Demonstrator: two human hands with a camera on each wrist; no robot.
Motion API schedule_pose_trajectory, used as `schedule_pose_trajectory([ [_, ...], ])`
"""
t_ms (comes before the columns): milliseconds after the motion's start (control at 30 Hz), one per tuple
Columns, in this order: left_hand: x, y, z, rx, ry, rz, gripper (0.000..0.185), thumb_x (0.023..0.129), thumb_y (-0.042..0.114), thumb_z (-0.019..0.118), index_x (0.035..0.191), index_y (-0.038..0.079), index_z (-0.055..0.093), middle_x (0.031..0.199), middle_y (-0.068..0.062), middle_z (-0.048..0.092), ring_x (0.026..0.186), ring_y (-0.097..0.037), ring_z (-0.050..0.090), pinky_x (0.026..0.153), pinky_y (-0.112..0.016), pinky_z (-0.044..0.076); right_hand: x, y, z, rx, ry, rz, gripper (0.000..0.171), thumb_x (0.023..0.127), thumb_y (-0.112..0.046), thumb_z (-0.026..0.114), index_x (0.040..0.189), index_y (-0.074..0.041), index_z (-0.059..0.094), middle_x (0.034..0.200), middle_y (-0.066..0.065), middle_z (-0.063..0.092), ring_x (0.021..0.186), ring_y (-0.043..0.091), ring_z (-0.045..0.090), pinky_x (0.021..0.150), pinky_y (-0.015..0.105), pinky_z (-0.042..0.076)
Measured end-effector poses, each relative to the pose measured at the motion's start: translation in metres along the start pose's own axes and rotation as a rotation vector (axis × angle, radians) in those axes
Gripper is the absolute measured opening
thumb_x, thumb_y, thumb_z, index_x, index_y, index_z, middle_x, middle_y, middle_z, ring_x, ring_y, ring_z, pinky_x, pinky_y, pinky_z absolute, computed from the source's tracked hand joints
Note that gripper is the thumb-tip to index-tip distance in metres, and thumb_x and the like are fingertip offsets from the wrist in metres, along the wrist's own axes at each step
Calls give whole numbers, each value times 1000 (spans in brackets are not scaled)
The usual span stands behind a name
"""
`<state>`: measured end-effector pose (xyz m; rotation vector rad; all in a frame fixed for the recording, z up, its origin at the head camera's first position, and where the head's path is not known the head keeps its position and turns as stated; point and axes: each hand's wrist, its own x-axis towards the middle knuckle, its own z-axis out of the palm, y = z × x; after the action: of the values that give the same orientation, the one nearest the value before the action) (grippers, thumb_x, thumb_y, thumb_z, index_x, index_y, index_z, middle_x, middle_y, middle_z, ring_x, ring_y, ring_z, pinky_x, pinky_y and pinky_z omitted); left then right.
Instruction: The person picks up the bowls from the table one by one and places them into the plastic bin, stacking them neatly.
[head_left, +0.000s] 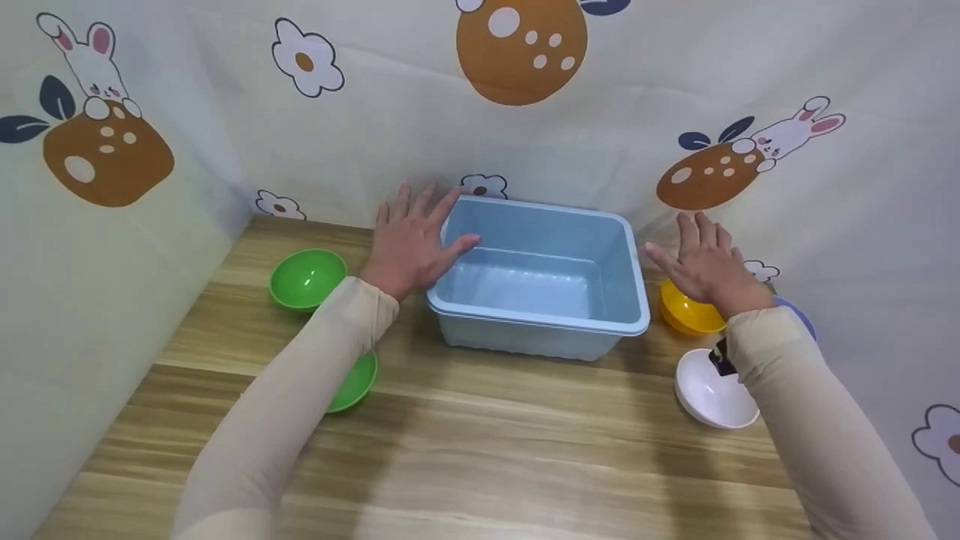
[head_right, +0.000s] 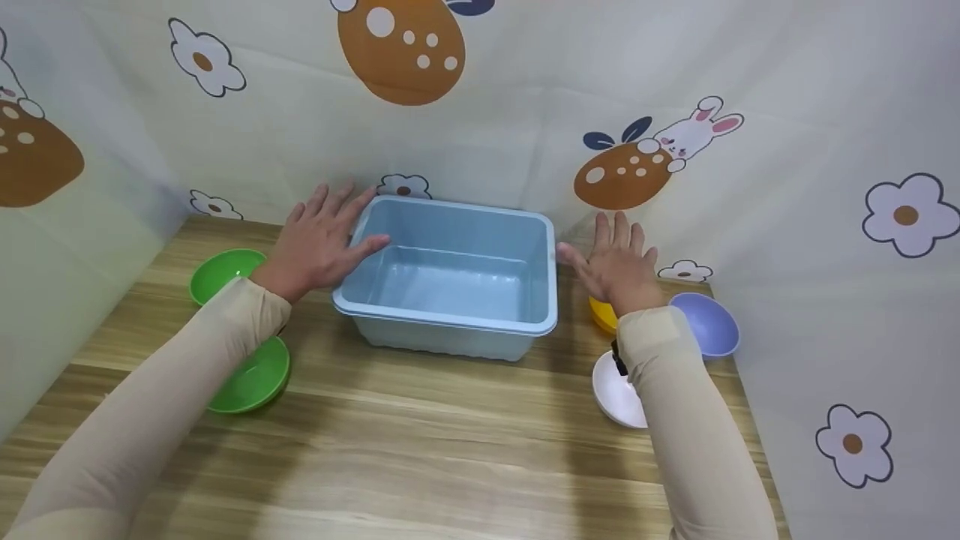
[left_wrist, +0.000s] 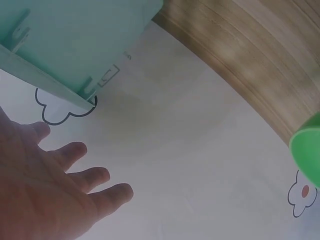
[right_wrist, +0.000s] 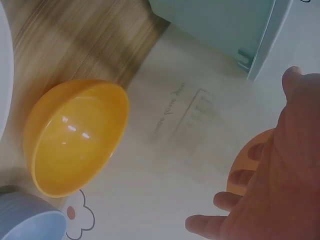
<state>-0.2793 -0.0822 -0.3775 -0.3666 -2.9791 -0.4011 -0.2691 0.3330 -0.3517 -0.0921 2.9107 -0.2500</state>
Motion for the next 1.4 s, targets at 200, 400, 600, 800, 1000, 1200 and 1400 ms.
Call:
schedule_pose_trajectory([
  [200,-4,-4,-1,-18,-22,-10,88,93,77,37,164,27,22,169,-14,26,157,-44,17,124,-67,17,2,4,-2,2,-12,16,106,95,-81,20,162,-4,-9,166,33,-13,147,62,2,114,79,11],
  [400,-7,-7,1,-35,-33,-39,93,94,77,35,163,16,24,167,-17,32,156,-42,21,124,-66,20,2,10,0,9,-37,35,111,93,-83,22,162,-3,-13,165,33,-14,145,63,5,111,80,16],
  [600,-10,-10,2,-18,-52,-50,95,94,79,30,162,13,28,163,-19,38,154,-42,27,122,-66,26,1,16,3,-8,-41,61,121,87,-89,22,161,2,-9,164,36,-9,143,62,8,109,80,21],
  [800,-13,-11,4,-21,-61,-61,88,96,77,29,157,14,39,152,-17,53,142,-41,46,117,-65,34,-2,20,4,-9,-54,114,124,86,-87,35,158,10,5,159,41,7,138,59,17,110,75,31],
  [1000,-17,-9,5,-43,-27,-47,82,99,74,28,149,14,52,141,-15,62,133,-39,55,113,-63,39,-4,28,7,-20,-80,163,118,89,-81,42,152,16,18,150,44,20,129,57,25,107,73,38],
  [1200,-20,-9,9,-51,21,-67,76,102,68,29,134,8,63,126,-18,69,122,-41,60,108,-61,43,-3,38,14,-58,-81,174,115,90,-80,42,146,19,25,140,44,27,124,56,28,105,71,43],
  [1400,-23,-8,11,-42,24,-85,70,105,62,31,126,5,65,118,-20,70,118,-39,62,105,-59,48,-4,45,21,-41,-77,189,118,86,-84,43,145,17,28,138,42,29,121,54,29,104,70,44],
])
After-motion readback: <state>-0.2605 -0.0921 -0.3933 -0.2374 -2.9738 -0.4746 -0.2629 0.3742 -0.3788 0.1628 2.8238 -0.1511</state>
